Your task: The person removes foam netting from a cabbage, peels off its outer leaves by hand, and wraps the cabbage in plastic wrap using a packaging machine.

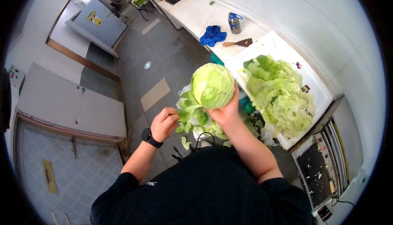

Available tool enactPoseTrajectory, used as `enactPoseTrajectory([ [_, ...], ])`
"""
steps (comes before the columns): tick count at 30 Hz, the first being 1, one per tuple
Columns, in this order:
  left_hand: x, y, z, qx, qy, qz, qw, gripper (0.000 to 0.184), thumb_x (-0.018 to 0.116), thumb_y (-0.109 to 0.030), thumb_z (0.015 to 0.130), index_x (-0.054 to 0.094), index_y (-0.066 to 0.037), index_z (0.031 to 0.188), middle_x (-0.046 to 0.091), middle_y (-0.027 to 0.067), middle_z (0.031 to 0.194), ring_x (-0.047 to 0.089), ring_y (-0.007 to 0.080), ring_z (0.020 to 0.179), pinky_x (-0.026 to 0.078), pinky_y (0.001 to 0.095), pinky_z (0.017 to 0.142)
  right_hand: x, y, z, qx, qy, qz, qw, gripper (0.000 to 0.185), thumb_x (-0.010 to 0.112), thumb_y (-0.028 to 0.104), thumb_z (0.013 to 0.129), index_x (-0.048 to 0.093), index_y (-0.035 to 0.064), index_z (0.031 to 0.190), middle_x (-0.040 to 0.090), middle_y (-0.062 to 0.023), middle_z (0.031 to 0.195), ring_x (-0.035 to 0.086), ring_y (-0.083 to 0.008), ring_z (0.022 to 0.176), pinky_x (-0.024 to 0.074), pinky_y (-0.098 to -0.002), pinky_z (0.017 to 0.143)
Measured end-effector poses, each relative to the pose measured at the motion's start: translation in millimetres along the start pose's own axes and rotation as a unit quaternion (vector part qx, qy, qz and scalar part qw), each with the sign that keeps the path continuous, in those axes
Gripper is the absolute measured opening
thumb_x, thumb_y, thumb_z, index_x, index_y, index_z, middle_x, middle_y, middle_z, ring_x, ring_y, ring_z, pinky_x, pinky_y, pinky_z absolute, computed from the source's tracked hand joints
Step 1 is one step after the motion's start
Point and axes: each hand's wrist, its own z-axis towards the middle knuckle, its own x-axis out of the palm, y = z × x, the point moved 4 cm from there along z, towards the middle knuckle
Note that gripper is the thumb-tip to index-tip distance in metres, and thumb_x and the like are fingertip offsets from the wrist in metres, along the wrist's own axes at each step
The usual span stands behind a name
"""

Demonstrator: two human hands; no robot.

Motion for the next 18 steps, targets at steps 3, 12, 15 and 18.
enactPoseTrajectory([
  [3, 10.7, 19.8, -16.9, -0.028, 0.024, 0.012, 0.999, 0.026, 0.069, 0.003, 0.075, 0.059, -0.005, 0.098, 0.058, 0.0107, 0.101, 0.063, 0.0319, 0.086, 0.054, 0.0394, 0.07, 1.6, 5.5, -2.0, -0.004, 0.005, -0.012, 1.0, 0.083, 0.045, 0.075, 0.087, 0.04, 0.0208, 0.149, 0.045, -0.0115, 0.149, 0.044, -0.0361, 0.136, 0.0427, -0.061, 0.104],
  [12, 57.7, 59.2, -3.1, -0.285, 0.002, -0.389, 0.876, 0.076, 0.06, -0.046, 0.096, 0.024, -0.012, 0.155, 0.036, 0.0134, 0.154, 0.045, 0.0324, 0.137, 0.041, 0.0487, 0.109, 16.2, 0.9, -3.3, -0.038, 0.008, -0.026, 0.999, 0.083, 0.05, 0.071, 0.088, 0.037, 0.0201, 0.151, 0.041, -0.0077, 0.153, 0.043, -0.0287, 0.138, 0.0346, -0.0486, 0.115],
  [15, 68.3, 27.3, 25.2, -0.279, 0.005, -0.634, 0.721, 0.078, 0.045, -0.058, 0.1, 0.017, -0.013, 0.157, 0.031, 0.011, 0.159, 0.037, 0.0294, 0.143, 0.038, 0.0501, 0.112, 10.3, -8.1, -1.4, -0.032, 0.015, -0.131, 0.991, 0.081, 0.048, 0.069, 0.091, 0.035, 0.0182, 0.153, 0.04, -0.0069, 0.154, 0.041, -0.0264, 0.14, 0.032, -0.047, 0.117],
  [18, 65.6, 11.1, 29.4, -0.305, -0.045, -0.724, 0.617, 0.085, 0.038, -0.07, 0.096, 0.014, -0.016, 0.157, 0.027, 0.0106, 0.16, 0.035, 0.032, 0.143, 0.038, 0.0506, 0.111, 17.9, 3.4, -1.2, -0.051, 0.02, -0.375, 0.926, 0.078, 0.046, 0.064, 0.096, 0.031, 0.015, 0.154, 0.039, -0.0069, 0.154, 0.037, -0.0248, 0.142, 0.031, -0.0471, 0.117],
])
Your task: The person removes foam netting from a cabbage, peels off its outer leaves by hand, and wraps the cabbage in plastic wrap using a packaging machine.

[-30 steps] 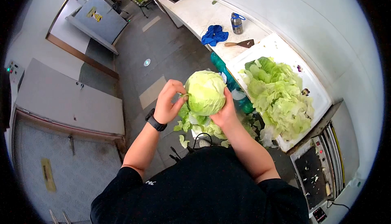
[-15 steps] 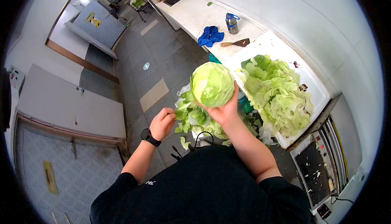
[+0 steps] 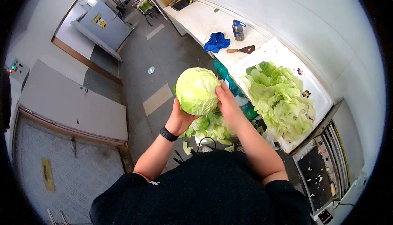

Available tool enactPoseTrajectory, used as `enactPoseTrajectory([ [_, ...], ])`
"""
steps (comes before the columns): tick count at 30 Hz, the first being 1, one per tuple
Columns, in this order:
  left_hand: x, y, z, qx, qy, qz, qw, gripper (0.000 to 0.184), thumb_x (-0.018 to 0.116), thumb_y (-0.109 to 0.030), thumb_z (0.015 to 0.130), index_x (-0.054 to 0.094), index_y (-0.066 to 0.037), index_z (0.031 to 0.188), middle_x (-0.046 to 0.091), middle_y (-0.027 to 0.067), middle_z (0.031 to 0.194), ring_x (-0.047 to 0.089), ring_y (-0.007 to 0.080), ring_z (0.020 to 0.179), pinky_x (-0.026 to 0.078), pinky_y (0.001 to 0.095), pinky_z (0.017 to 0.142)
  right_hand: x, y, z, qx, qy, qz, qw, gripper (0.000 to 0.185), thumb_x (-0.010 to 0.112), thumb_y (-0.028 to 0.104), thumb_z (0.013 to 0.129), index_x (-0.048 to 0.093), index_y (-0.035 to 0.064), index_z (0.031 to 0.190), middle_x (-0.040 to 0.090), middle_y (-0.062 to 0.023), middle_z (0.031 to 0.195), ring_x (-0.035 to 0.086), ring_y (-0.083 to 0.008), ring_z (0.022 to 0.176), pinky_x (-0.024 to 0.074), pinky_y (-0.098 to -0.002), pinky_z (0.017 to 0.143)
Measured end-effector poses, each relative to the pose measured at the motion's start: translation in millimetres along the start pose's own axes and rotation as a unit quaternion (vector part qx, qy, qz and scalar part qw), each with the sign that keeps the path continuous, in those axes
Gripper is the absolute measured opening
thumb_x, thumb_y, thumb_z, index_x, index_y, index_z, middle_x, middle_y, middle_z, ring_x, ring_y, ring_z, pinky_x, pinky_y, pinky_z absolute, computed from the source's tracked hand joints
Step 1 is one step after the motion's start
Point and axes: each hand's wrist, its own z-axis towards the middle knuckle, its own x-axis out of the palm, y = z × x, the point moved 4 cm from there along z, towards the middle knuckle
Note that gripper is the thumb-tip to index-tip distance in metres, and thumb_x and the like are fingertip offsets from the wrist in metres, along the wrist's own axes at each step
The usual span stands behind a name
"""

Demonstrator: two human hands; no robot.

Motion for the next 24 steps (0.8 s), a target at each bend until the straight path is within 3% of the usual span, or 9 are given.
enactPoseTrajectory([
  [2, 2.5, -6.8, -4.8, 0.011, 0.005, -0.013, 1.0, 0.08, 0.044, -0.06, 0.1, 0.013, -0.015, 0.157, 0.028, 0.0113, 0.159, 0.038, 0.0305, 0.141, 0.039, 0.0501, 0.11, 9.4, 15.8, -15.4, -0.04, 0.004, -0.067, 0.997, 0.074, 0.048, 0.059, 0.098, 0.03, 0.0131, 0.154, 0.038, -0.008, 0.155, 0.035, -0.0245, 0.143, 0.0316, -0.0461, 0.117],
  [4, 7.9, -15.3, -12.4, 0.009, -0.09, 0.159, 0.983, 0.072, 0.048, -0.048, 0.103, 0.015, -0.012, 0.156, 0.033, 0.0107, 0.155, 0.04, 0.0262, 0.139, 0.042, 0.049, 0.108, -9.7, -16.5, -15.7, -0.001, -0.042, 0.001, 0.999, 0.073, 0.052, 0.054, 0.098, 0.031, 0.0103, 0.153, 0.039, -0.0092, 0.155, 0.037, -0.0259, 0.142, 0.0325, -0.0465, 0.116],
  [6, 2.6, -17.8, -11.7, 0.011, -0.128, 0.163, 0.978, 0.063, 0.053, -0.032, 0.103, 0.024, -0.008, 0.153, 0.045, 0.0119, 0.146, 0.047, 0.0249, 0.133, 0.044, 0.0432, 0.105, -18.5, -26.0, -14.9, 0.011, -0.014, 0.1, 0.995, 0.074, 0.055, 0.052, 0.097, 0.032, 0.0086, 0.152, 0.04, -0.0098, 0.154, 0.039, -0.0268, 0.141, 0.033, -0.0464, 0.116],
  [9, 4.7, -40.9, -18.1, 0.183, -0.142, 0.509, 0.829, 0.049, 0.057, -0.014, 0.097, 0.041, 0.0, 0.141, 0.056, 0.021, 0.128, 0.061, 0.0317, 0.114, 0.052, 0.0367, 0.093, -27.4, -42.1, -15.5, -0.017, 0.002, 0.117, 0.993, 0.072, 0.056, 0.047, 0.098, 0.029, 0.0105, 0.153, 0.039, -0.01, 0.153, 0.039, -0.0275, 0.14, 0.0331, -0.0461, 0.116],
  [10, 1.3, -41.8, -18.9, 0.182, -0.143, 0.51, 0.828, 0.049, 0.057, -0.014, 0.097, 0.041, 0.0, 0.141, 0.056, 0.021, 0.128, 0.061, 0.0317, 0.114, 0.052, 0.0367, 0.093, -29.8, -45.0, -14.5, -0.03, 0.021, 0.14, 0.989, 0.068, 0.055, 0.04, 0.1, 0.025, 0.0121, 0.154, 0.037, -0.0107, 0.153, 0.038, -0.0281, 0.141, 0.0327, -0.046, 0.116],
  [13, -5.3, -46.2, -21.9, 0.249, -0.217, 0.564, 0.757, 0.05, 0.061, -0.002, 0.09, 0.045, 0.001, 0.138, 0.06, 0.0168, 0.105, 0.065, 0.0276, 0.09, 0.055, 0.0308, 0.072, -25.3, -46.1, -17.0, -0.024, 0.003, 0.156, 0.987, 0.068, 0.055, 0.043, 0.099, 0.027, 0.0124, 0.153, 0.039, -0.0108, 0.153, 0.039, -0.0283, 0.141, 0.033, -0.0468, 0.116],
  [17, 17.9, -62.8, -29.1, 0.288, -0.241, 0.502, 0.779, 0.042, 0.057, 0.003, 0.091, 0.054, 0.0, 0.133, 0.058, 0.0064, 0.089, 0.06, 0.0155, 0.079, 0.051, 0.0285, 0.071, -17.7, -42.7, -17.5, -0.022, -0.03, 0.095, 0.995, 0.08, 0.057, 0.059, 0.093, 0.033, 0.0099, 0.152, 0.041, -0.0089, 0.154, 0.04, -0.0271, 0.141, 0.0322, -0.0465, 0.116],
  [19, 26.3, -70.1, -29.6, 0.32, -0.183, 0.66, 0.655, 0.031, 0.06, 0.004, 0.088, 0.065, -0.002, 0.119, 0.058, 0.0077, 0.085, 0.058, 0.0198, 0.072, 0.049, 0.0302, 0.064, -14.8, -42.4, -16.7, -0.015, -0.022, 0.099, 0.995, 0.08, 0.056, 0.06, 0.093, 0.033, 0.0109, 0.152, 0.041, -0.0082, 0.154, 0.04, -0.0271, 0.141, 0.0321, -0.0466, 0.116],
  [24, 0.4, -61.1, -29.0, 0.283, -0.285, 0.547, 0.734, 0.022, 0.059, 0.004, 0.088, 0.072, -0.002, 0.105, 0.055, 0.0057, 0.079, 0.054, 0.0138, 0.066, 0.044, 0.0263, 0.061, -10.1, -42.7, -13.1, -0.04, -0.041, 0.118, 0.991, 0.081, 0.054, 0.063, 0.093, 0.033, 0.0125, 0.152, 0.04, -0.0073, 0.154, 0.039, -0.0269, 0.141, 0.0321, -0.0469, 0.116],
])
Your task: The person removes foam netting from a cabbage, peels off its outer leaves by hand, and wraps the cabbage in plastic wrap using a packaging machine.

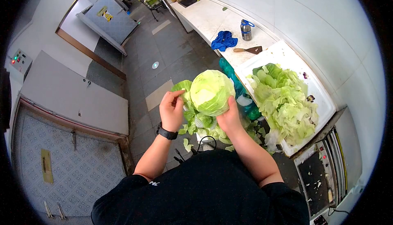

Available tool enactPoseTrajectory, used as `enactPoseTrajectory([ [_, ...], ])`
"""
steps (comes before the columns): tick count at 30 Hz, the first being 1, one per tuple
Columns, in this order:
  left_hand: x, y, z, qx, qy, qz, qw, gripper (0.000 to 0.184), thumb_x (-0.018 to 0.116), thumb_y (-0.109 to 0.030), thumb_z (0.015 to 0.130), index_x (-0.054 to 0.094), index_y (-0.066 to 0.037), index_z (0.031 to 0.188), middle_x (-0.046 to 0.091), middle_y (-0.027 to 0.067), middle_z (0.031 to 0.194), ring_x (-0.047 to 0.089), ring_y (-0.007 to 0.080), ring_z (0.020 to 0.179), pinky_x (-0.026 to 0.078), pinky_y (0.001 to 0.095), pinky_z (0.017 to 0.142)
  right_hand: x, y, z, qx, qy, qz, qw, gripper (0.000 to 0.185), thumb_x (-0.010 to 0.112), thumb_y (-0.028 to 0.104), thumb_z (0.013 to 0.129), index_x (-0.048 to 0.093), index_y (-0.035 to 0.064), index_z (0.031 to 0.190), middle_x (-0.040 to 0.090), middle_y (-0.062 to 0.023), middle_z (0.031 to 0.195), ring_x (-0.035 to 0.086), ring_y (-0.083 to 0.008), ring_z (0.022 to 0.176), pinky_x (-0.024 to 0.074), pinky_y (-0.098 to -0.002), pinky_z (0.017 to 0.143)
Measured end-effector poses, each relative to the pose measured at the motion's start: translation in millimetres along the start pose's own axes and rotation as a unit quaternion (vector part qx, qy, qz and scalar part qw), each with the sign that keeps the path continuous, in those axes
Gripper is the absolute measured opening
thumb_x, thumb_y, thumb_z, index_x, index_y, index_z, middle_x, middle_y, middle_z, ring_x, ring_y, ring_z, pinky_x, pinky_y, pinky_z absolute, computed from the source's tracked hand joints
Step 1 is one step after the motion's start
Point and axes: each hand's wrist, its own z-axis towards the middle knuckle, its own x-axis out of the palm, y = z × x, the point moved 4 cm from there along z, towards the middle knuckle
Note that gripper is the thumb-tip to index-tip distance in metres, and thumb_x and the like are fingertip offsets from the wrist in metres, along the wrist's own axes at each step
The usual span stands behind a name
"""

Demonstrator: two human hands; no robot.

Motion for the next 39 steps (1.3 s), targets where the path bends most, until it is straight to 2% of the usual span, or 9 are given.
enactPoseTrajectory([
  [8, 17.7, 51.5, -10.3, -0.15, 0.009, -0.14, 0.979, 0.017, 0.062, 0.001, 0.085, 0.072, 0.001, 0.099, 0.061, 0.0074, 0.08, 0.057, 0.0127, 0.066, 0.045, 0.025, 0.062, 4.3, 6.2, 5.3, -0.009, -0.007, 0.0, 1.0, 0.083, 0.047, 0.07, 0.092, 0.032, 0.0161, 0.154, 0.038, -0.0049, 0.155, 0.038, -0.0267, 0.142, 0.0318, -0.0477, 0.116],
  [12, 29.4, 70.1, -14.8, -0.064, 0.044, 0.031, 0.997, 0.014, 0.064, -0.001, 0.083, 0.072, 0.0, 0.094, 0.065, 0.0134, 0.081, 0.064, 0.0249, 0.07, 0.051, 0.0342, 0.066, 16.7, 10.1, 11.0, -0.02, 0.002, 0.045, 0.999, 0.084, 0.046, 0.072, 0.091, 0.031, 0.018, 0.154, 0.037, -0.0043, 0.156, 0.037, -0.0275, 0.142, 0.0314, -0.0482, 0.116],
  [17, 46.6, 136.3, -17.2, -0.045, 0.167, 0.132, 0.976, 0.018, 0.065, -0.009, 0.088, 0.071, 0.0, 0.103, 0.066, 0.0166, 0.108, 0.065, 0.0298, 0.093, 0.053, 0.0359, 0.081, 26.8, 19.0, 13.9, -0.021, 0.009, 0.046, 0.999, 0.086, 0.043, 0.075, 0.089, 0.032, 0.0196, 0.154, 0.036, -0.0041, 0.156, 0.037, -0.0276, 0.142, 0.0312, -0.0498, 0.116],
  [23, 0.2, 18.3, 38.1, 0.019, 0.11, -0.135, 0.985, 0.031, 0.066, -0.016, 0.09, 0.064, -0.002, 0.117, 0.061, 0.0162, 0.12, 0.06, 0.0332, 0.111, 0.049, 0.0377, 0.095, 28.0, 16.9, 9.8, 0.018, 0.023, 0.065, 0.997, 0.092, 0.043, 0.079, 0.087, 0.03, 0.0187, 0.155, 0.036, -0.0057, 0.156, 0.036, -0.0282, 0.143, 0.0302, -0.05, 0.117],
  [25, -18.5, -37.4, 45.5, 0.085, 0.188, -0.214, 0.955, 0.036, 0.068, -0.016, 0.088, 0.06, -0.002, 0.12, 0.061, 0.0131, 0.121, 0.06, 0.0303, 0.111, 0.049, 0.0373, 0.095, 34.2, 14.4, 6.0, 0.019, 0.036, 0.041, 0.998, 0.093, 0.042, 0.079, 0.087, 0.029, 0.0178, 0.155, 0.035, -0.0073, 0.157, 0.035, -0.0288, 0.144, 0.0298, -0.0505, 0.117],
  [28, -25.6, -45.9, 55.7, 0.151, 0.243, -0.04, 0.957, 0.044, 0.071, -0.021, 0.088, 0.058, -0.003, 0.127, 0.057, 0.011, 0.127, 0.056, 0.025, 0.12, 0.049, 0.0393, 0.097, 35.3, 9.6, 6.1, 0.022, 0.046, 0.04, 0.998, 0.092, 0.04, 0.079, 0.088, 0.029, 0.017, 0.155, 0.035, -0.0083, 0.157, 0.035, -0.0295, 0.144, 0.0293, -0.0512, 0.117],
  [33, -35.2, -61.0, 66.5, 0.101, 0.268, -0.067, 0.956, 0.045, 0.07, -0.013, 0.083, 0.058, -0.004, 0.126, 0.056, 0.0132, 0.132, 0.054, 0.0288, 0.125, 0.048, 0.0401, 0.099, 43.5, 13.0, 2.7, 0.046, 0.059, 0.056, 0.996, 0.091, 0.036, 0.078, 0.09, 0.028, 0.0164, 0.155, 0.035, -0.0093, 0.157, 0.035, -0.03, 0.144, 0.0305, -0.0512, 0.117],
  [35, -34.0, -65.3, 68.1, 0.219, 0.295, -0.067, 0.928, 0.043, 0.066, -0.008, 0.078, 0.06, -0.003, 0.121, 0.058, 0.0147, 0.131, 0.055, 0.031, 0.124, 0.048, 0.0407, 0.1, 41.8, 11.2, 2.5, 0.059, 0.061, 0.054, 0.995, 0.091, 0.034, 0.078, 0.09, 0.028, 0.0159, 0.155, 0.035, -0.0097, 0.157, 0.036, -0.0301, 0.144, 0.0309, -0.0513, 0.117],
  [39, -34.5, -67.8, 65.5, 0.216, 0.289, -0.039, 0.932, 0.045, 0.064, -0.006, 0.072, 0.061, -0.004, 0.117, 0.059, 0.0166, 0.128, 0.058, 0.0342, 0.12, 0.048, 0.0419, 0.1, 37.4, 7.1, 5.9, 0.073, 0.078, 0.066, 0.992, 0.091, 0.034, 0.078, 0.09, 0.028, 0.0146, 0.155, 0.036, -0.0107, 0.157, 0.037, -0.0308, 0.143, 0.0312, -0.0527, 0.117],
])
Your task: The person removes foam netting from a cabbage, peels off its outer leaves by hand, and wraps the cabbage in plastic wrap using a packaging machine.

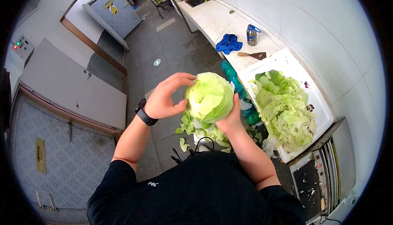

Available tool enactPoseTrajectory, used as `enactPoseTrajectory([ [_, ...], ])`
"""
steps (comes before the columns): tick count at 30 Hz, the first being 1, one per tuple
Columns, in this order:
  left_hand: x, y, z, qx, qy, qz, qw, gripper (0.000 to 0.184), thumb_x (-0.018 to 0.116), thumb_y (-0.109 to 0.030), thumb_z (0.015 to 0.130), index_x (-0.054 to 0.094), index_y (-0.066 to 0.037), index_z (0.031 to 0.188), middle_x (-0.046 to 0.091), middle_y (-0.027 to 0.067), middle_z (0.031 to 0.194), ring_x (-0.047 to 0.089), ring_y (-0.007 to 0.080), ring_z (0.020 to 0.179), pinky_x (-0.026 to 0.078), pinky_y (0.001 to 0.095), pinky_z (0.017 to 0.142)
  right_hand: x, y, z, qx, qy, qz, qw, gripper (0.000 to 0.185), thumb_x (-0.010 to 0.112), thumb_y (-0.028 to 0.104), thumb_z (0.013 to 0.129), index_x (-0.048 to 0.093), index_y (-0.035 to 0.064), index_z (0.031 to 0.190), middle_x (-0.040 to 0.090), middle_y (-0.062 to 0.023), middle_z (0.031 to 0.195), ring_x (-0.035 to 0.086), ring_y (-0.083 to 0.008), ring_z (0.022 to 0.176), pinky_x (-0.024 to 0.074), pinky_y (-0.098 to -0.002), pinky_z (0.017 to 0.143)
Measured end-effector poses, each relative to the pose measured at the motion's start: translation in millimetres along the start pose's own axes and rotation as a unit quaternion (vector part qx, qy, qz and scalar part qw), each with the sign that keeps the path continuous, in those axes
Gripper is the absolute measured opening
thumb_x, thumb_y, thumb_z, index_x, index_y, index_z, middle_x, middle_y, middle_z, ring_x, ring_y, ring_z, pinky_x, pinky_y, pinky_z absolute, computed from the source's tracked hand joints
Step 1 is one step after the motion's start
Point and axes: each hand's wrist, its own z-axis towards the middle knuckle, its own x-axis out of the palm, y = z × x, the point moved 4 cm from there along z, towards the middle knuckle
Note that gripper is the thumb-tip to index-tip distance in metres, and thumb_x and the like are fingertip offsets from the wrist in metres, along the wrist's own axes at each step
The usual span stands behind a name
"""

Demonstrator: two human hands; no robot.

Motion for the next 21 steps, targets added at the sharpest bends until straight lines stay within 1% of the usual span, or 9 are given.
enactPoseTrajectory([
  [2, -1.2, 0.5, -3.1, 0.04, 0.007, 0.057, 0.998, 0.042, 0.066, -0.008, 0.073, 0.06, -0.005, 0.114, 0.059, 0.0138, 0.124, 0.061, 0.0352, 0.11, 0.053, 0.0413, 0.091, 2.1, 1.2, 0.1, 0.007, 0.001, 0.003, 1.0, 0.091, 0.034, 0.078, 0.09, 0.029, 0.0143, 0.155, 0.036, -0.011, 0.157, 0.038, -0.0312, 0.143, 0.031, -0.0531, 0.117],
  [5, -6.5, 5.9, -6.4, 0.075, 0.046, 0.12, 0.989, 0.046, 0.064, -0.006, 0.069, 0.062, -0.005, 0.115, 0.061, 0.015, 0.121, 0.063, 0.0346, 0.106, 0.053, 0.0413, 0.088, 4.7, 0.9, -0.9, 0.046, 0.001, 0.04, 0.998, 0.09, 0.034, 0.078, 0.09, 0.031, 0.0144, 0.154, 0.037, -0.0116, 0.156, 0.038, -0.0322, 0.142, 0.0315, -0.0539, 0.116],
  [9, -8.3, -0.6, -2.4, 0.109, 0.066, 0.139, 0.982, 0.039, 0.064, -0.004, 0.071, 0.063, -0.008, 0.11, 0.06, 0.0106, 0.117, 0.062, 0.0325, 0.103, 0.053, 0.0418, 0.082, 2.8, 0.1, -0.5, 0.106, 0.014, 0.081, 0.991, 0.087, 0.036, 0.076, 0.091, 0.035, 0.0156, 0.153, 0.039, -0.0121, 0.155, 0.039, -0.033, 0.142, 0.0331, -0.0546, 0.115],
  [11, -5.8, -8.6, 2.8, 0.141, 0.019, 0.086, 0.986, 0.029, 0.065, 0.002, 0.07, 0.065, -0.005, 0.098, 0.061, 0.0116, 0.112, 0.064, 0.031, 0.096, 0.053, 0.0392, 0.078, 3.7, 0.5, -0.1, 0.121, 0.015, 0.076, 0.99, 0.085, 0.037, 0.075, 0.091, 0.036, 0.0159, 0.153, 0.04, -0.0122, 0.154, 0.04, -0.0331, 0.141, 0.0337, -0.0548, 0.114],
  [12, -5.9, -7.5, 1.2, 0.141, 0.019, 0.086, 0.986, 0.029, 0.065, 0.002, 0.07, 0.065, -0.005, 0.098, 0.061, 0.0116, 0.112, 0.064, 0.031, 0.096, 0.053, 0.0392, 0.078, 4.8, 0.7, 0.1, 0.13, 0.007, 0.088, 0.988, 0.085, 0.037, 0.074, 0.091, 0.036, 0.0161, 0.153, 0.041, -0.0122, 0.154, 0.04, -0.0331, 0.141, 0.0338, -0.0547, 0.114],
  [14, -4.4, -3.6, -5.8, 0.173, 0.036, 0.143, 0.974, 0.028, 0.067, 0.004, 0.071, 0.064, -0.005, 0.097, 0.061, 0.01, 0.109, 0.064, 0.0298, 0.093, 0.053, 0.0383, 0.077, 7.4, 2.9, 0.0, 0.139, 0.0, 0.1, 0.985, 0.084, 0.038, 0.074, 0.091, 0.037, 0.0162, 0.152, 0.041, -0.0121, 0.154, 0.041, -0.0331, 0.141, 0.0339, -0.0547, 0.114],
  [16, -3.2, 7.8, -10.1, 0.18, 0.035, 0.136, 0.974, 0.03, 0.067, 0.003, 0.072, 0.064, -0.005, 0.101, 0.062, 0.01, 0.109, 0.064, 0.0298, 0.092, 0.053, 0.0383, 0.077, 13.8, 5.9, -0.3, 0.145, 0.052, 0.151, 0.976, 0.076, 0.026, 0.067, 0.098, 0.036, 0.0137, 0.152, 0.038, -0.0134, 0.155, 0.038, -0.0344, 0.142, 0.0295, -0.0551, 0.116],
  [18, -2.6, 11.2, -9.6, 0.186, 0.036, 0.128, 0.974, 0.033, 0.068, 0.002, 0.074, 0.064, -0.005, 0.105, 0.062, 0.01, 0.11, 0.065, 0.0298, 0.091, 0.054, 0.0382, 0.076, 13.2, 8.1, 1.2, 0.145, 0.055, 0.155, 0.976, 0.076, 0.026, 0.066, 0.098, 0.036, 0.0138, 0.152, 0.038, -0.0133, 0.155, 0.038, -0.0345, 0.142, 0.0294, -0.0551, 0.116],
  [21, -0.6, 7.0, -3.4, 0.118, 0.055, 0.105, 0.986, 0.033, 0.068, 0.0, 0.076, 0.063, -0.006, 0.109, 0.062, 0.0107, 0.111, 0.064, 0.0305, 0.095, 0.053, 0.0393, 0.079, 6.4, 8.5, 2.4, 0.144, 0.044, 0.151, 0.977, 0.075, 0.027, 0.066, 0.099, 0.037, 0.0137, 0.151, 0.039, -0.0129, 0.154, 0.038, -0.0337, 0.142, 0.03, -0.0544, 0.116],
])
